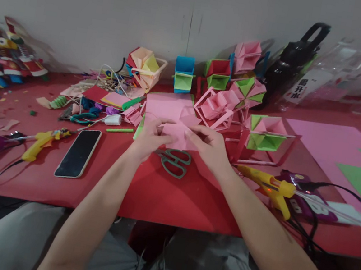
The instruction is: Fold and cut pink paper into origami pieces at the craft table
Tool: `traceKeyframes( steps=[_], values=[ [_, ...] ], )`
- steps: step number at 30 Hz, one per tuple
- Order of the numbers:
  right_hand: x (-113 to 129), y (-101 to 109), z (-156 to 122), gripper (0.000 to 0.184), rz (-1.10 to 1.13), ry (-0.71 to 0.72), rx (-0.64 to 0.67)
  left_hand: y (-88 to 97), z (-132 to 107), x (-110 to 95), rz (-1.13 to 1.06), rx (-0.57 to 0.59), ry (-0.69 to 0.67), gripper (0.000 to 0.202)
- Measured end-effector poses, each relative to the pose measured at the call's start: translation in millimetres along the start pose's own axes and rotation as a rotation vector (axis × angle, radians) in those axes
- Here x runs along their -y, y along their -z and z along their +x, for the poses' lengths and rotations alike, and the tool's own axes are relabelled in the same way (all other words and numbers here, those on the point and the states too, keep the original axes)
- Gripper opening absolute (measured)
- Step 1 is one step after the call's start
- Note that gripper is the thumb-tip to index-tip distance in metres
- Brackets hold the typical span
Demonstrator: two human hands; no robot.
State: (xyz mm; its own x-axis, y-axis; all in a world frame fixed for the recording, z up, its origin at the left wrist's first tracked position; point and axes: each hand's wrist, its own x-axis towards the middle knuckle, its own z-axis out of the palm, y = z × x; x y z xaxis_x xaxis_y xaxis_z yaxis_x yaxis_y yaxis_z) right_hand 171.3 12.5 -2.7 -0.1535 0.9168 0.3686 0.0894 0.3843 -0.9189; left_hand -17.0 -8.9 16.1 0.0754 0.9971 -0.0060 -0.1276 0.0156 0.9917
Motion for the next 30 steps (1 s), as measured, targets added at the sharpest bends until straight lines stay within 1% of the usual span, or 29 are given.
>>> traceKeyframes(
  steps=[2,5,6,8,11,14,16,19,21,23,25,28,30],
  values=[
    [5,3,0,0.019,-0.050,0.014,0.062,2.1,-1,0,0.079,0.063,0.013,0.048],
    [10,5,0,0.018,-0.114,0.048,0.144,2.4,-2,0,0.177,0.148,-0.030,0.022],
    [11,6,0,0.019,-0.133,0.056,0.145,2.1,-2,0,0.215,0.156,-0.057,0.019],
    [10,7,1,0.022,-0.155,0.060,0.125,1.4,-2,0,0.281,0.164,-0.102,0.019],
    [7,7,2,0.034,-0.115,0.040,0.080,1.0,-1,1,0.296,0.149,-0.149,0.016],
    [3,6,3,0.042,-0.040,0.016,0.014,1.0,0,3,0.223,0.097,-0.170,0.016],
    [2,5,3,0.043,-0.008,-0.018,-0.008,1.2,2,5,0.175,0.070,-0.173,0.019],
    [4,4,1,0.041,0.019,-0.090,0.027,2.2,4,8,0.157,0.042,-0.184,0.021],
    [7,5,0,0.036,0.014,-0.104,0.043,3.3,5,10,0.174,0.016,-0.210,0.020],
    [9,5,0,0.029,-0.030,-0.076,0.034,4.5,6,11,0.206,-0.026,-0.241,0.018],
    [8,4,0,0.027,-0.091,-0.007,-0.002,5.2,7,12,0.242,-0.064,-0.263,0.015],
    [1,1,1,0.038,-0.096,0.087,-0.125,4.9,7,10,0.267,-0.069,-0.289,0.013],
    [-2,-1,0,0.044,-0.072,0.065,-0.202,4.2,6,9,0.265,-0.050,-0.307,0.013]
  ],
)
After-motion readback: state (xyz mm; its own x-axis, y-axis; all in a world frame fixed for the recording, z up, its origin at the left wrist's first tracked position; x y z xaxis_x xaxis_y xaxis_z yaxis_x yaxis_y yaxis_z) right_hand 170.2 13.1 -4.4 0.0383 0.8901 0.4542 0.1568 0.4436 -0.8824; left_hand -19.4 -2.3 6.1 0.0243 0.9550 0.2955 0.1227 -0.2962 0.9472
